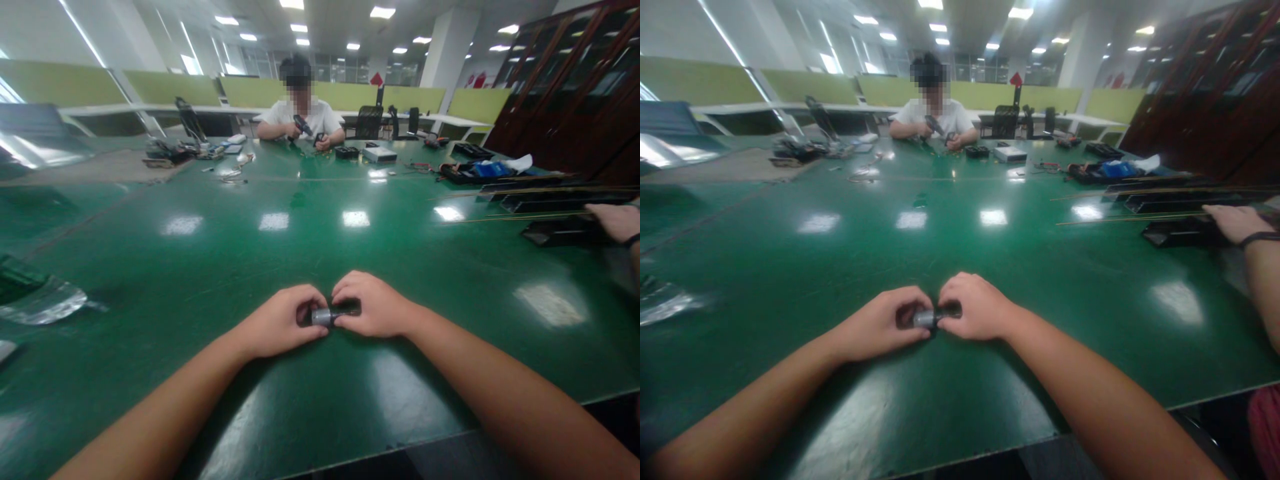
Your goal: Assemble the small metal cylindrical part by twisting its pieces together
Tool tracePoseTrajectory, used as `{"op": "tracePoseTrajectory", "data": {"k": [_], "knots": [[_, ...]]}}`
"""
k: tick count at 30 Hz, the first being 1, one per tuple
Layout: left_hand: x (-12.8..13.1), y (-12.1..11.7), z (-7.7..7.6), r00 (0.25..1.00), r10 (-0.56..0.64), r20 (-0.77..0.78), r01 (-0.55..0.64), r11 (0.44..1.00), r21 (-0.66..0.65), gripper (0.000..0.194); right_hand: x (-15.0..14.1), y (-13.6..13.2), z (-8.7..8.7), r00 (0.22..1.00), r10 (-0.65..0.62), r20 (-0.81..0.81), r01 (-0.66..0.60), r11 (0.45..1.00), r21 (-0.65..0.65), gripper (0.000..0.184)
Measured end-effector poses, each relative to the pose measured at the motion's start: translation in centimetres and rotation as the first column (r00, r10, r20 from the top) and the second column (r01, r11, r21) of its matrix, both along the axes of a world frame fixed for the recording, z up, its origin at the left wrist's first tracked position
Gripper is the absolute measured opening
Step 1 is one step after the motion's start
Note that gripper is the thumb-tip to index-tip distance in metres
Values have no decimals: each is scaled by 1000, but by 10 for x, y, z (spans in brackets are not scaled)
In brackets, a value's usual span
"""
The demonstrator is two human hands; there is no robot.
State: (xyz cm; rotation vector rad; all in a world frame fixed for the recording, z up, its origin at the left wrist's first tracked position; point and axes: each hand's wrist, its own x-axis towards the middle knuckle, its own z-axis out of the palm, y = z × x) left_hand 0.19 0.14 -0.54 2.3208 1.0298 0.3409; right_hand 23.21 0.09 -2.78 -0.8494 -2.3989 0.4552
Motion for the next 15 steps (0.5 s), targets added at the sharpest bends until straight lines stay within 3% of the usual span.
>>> {"op": "tracePoseTrajectory", "data": {"k": [15], "knots": [[1,0,-1,1000,3,22,-3,1000,6,21,-4,0,-5,997,59,-54,-60,998,-19,11]]}}
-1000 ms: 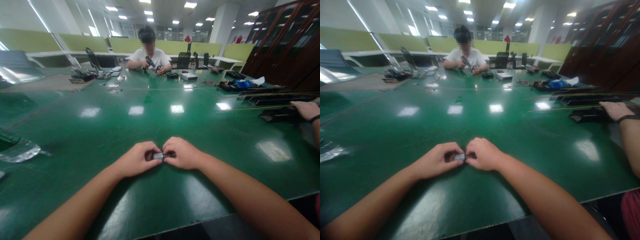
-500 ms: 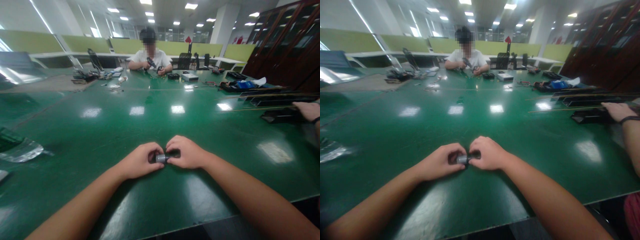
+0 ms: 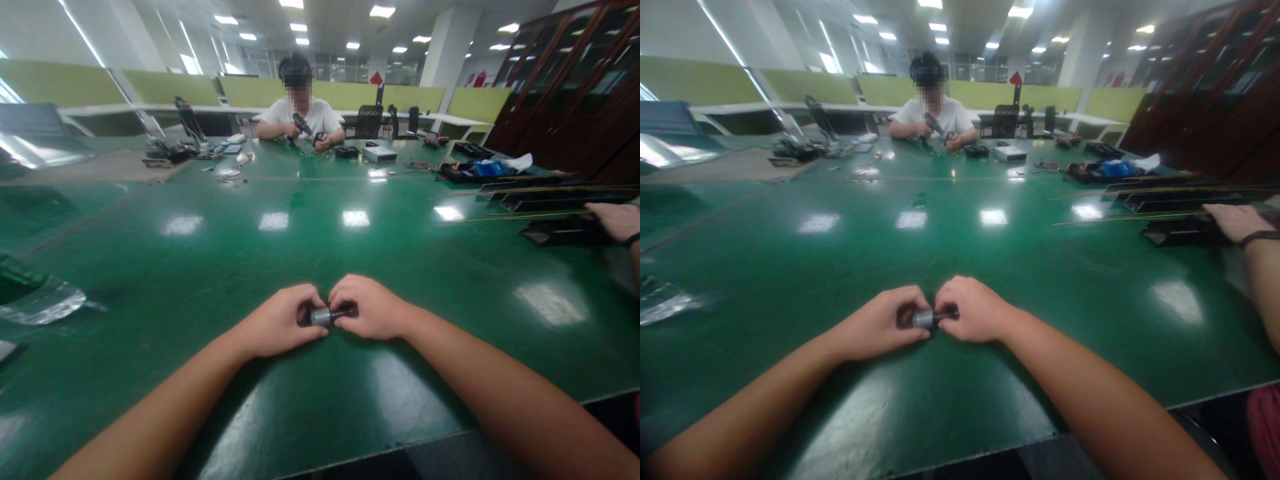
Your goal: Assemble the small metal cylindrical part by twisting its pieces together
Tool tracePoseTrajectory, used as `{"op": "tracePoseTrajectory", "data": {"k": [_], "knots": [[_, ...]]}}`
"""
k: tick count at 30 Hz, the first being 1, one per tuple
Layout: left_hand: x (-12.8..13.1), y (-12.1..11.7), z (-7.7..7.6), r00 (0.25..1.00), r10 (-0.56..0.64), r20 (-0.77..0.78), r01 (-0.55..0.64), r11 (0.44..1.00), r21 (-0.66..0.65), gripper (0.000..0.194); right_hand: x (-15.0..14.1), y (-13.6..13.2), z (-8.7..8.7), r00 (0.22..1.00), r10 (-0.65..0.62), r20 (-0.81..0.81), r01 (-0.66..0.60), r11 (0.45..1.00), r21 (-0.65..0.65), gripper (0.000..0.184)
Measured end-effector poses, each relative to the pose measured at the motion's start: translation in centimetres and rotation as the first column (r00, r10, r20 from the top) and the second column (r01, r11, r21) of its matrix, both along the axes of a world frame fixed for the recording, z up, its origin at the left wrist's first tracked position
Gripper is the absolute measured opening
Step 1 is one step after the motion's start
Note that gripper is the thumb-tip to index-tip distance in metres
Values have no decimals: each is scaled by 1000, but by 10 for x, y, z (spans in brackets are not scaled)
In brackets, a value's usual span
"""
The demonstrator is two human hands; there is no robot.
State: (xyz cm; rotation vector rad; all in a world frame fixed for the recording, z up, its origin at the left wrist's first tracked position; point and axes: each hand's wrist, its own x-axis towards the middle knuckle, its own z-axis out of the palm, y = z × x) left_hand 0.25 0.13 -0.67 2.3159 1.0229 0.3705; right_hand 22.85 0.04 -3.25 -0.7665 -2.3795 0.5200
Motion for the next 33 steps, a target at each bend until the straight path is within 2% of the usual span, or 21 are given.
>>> {"op": "tracePoseTrajectory", "data": {"k": [15,33], "knots": [[-1,5,-8,999,44,-3,-43,998,55,18,2,2,6,997,-52,50,54,998,-34,13],[1,5,-6,998,66,-21,-64,996,62,20,4,4,6,993,-92,78,98,993,-69,12]]}}
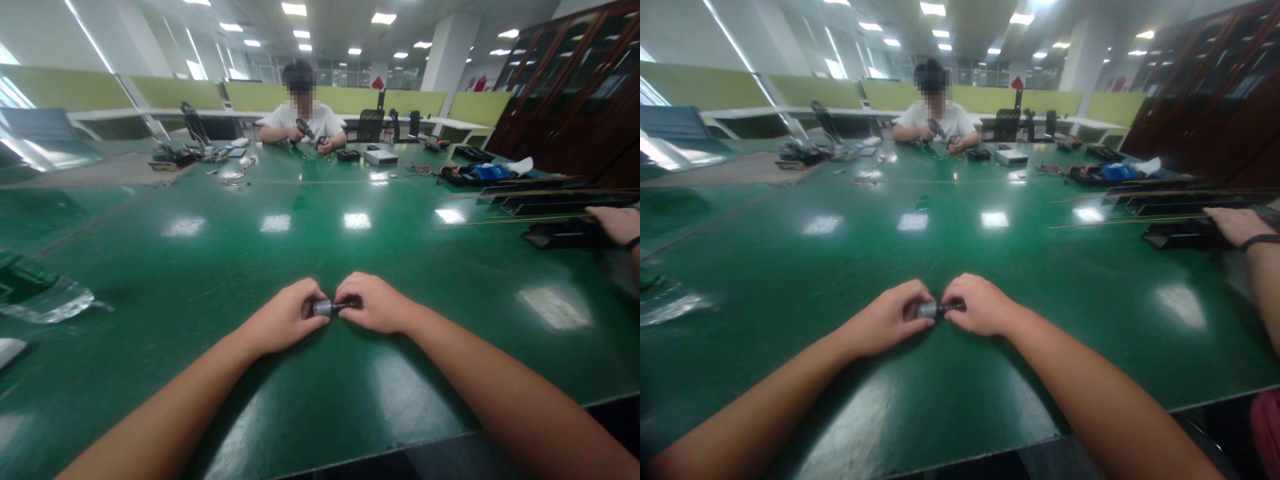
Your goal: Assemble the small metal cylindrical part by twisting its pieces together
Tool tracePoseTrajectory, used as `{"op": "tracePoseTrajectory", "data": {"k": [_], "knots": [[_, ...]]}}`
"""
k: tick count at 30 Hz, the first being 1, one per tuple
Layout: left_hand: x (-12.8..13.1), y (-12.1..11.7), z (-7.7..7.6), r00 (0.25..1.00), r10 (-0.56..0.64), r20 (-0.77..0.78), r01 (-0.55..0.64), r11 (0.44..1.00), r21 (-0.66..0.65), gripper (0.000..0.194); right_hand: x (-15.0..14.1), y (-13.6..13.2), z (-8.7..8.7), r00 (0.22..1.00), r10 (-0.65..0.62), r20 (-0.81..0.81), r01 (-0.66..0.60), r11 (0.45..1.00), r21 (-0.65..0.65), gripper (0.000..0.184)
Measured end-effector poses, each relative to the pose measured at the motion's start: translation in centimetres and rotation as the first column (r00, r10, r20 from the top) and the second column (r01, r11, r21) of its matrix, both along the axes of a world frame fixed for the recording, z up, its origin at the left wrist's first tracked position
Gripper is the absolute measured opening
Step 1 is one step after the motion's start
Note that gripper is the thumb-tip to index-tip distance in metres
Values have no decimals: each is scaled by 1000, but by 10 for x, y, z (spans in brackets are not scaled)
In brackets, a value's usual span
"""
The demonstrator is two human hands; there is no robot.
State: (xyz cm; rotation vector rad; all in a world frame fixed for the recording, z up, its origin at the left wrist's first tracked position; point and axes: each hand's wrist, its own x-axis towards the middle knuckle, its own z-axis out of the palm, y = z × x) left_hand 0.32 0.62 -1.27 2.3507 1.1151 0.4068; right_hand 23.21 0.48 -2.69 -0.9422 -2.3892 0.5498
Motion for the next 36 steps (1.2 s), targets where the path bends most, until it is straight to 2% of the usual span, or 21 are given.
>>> {"op": "tracePoseTrajectory", "data": {"k": [19,36], "knots": [[0,0,1,1000,1,-12,-1,1000,-11,20,9,4,1,1000,-11,-4,11,1000,-8,10],[-1,0,2,1000,-6,0,6,1000,-22,20,19,5,6,997,-11,73,11,1000,-10,6]]}}
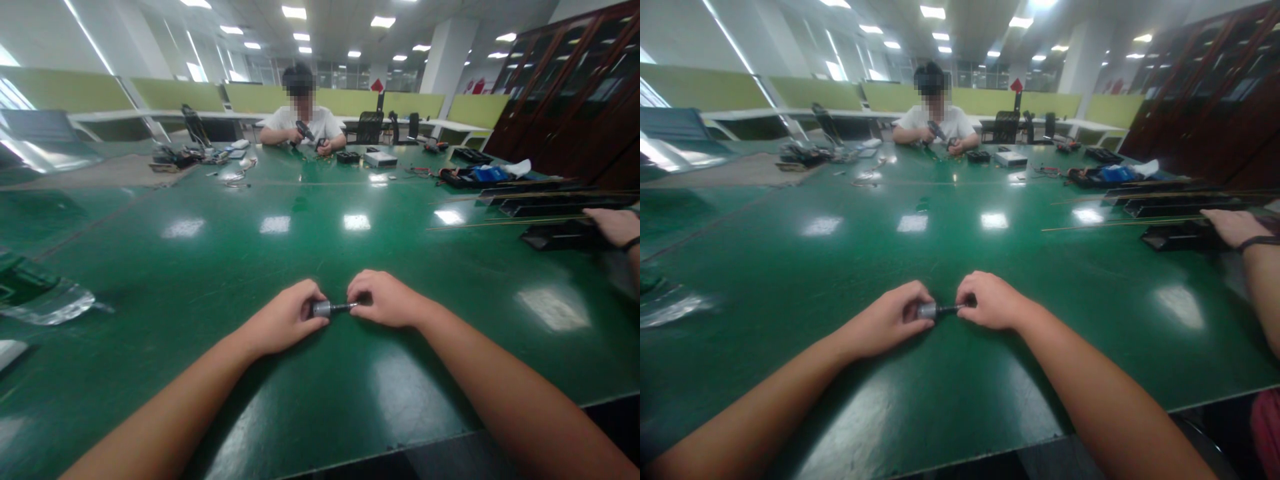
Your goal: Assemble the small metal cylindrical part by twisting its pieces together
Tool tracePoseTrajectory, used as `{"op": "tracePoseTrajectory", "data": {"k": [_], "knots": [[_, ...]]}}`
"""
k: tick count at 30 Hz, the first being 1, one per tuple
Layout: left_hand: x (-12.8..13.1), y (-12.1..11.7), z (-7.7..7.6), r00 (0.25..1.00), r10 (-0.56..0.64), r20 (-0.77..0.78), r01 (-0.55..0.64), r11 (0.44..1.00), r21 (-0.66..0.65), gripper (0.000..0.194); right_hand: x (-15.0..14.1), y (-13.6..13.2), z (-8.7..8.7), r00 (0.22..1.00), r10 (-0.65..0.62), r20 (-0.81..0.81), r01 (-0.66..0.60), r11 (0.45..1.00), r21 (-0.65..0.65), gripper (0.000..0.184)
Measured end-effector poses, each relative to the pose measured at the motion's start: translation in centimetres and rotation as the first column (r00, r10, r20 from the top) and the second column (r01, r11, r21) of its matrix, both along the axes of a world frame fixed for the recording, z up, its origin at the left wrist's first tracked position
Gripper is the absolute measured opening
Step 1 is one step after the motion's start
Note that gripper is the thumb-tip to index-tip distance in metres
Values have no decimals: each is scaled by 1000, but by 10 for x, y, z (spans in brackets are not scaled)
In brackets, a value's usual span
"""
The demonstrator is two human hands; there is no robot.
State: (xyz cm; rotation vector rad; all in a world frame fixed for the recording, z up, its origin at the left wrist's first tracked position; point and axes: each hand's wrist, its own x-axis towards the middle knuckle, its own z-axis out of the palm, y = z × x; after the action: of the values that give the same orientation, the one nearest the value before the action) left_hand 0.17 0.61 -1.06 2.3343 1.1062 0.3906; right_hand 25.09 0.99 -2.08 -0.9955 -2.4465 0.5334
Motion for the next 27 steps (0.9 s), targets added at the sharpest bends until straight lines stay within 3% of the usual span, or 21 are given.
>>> {"op": "tracePoseTrajectory", "data": {"k": [21,27], "knots": [[0,-1,1,1000,-9,14,9,1000,7,18,18,3,6,996,-24,87,28,999,-38,8],[1,0,-2,1000,2,16,-2,999,32,19,-4,0,-3,1000,19,-23,-20,999,-25,5]]}}
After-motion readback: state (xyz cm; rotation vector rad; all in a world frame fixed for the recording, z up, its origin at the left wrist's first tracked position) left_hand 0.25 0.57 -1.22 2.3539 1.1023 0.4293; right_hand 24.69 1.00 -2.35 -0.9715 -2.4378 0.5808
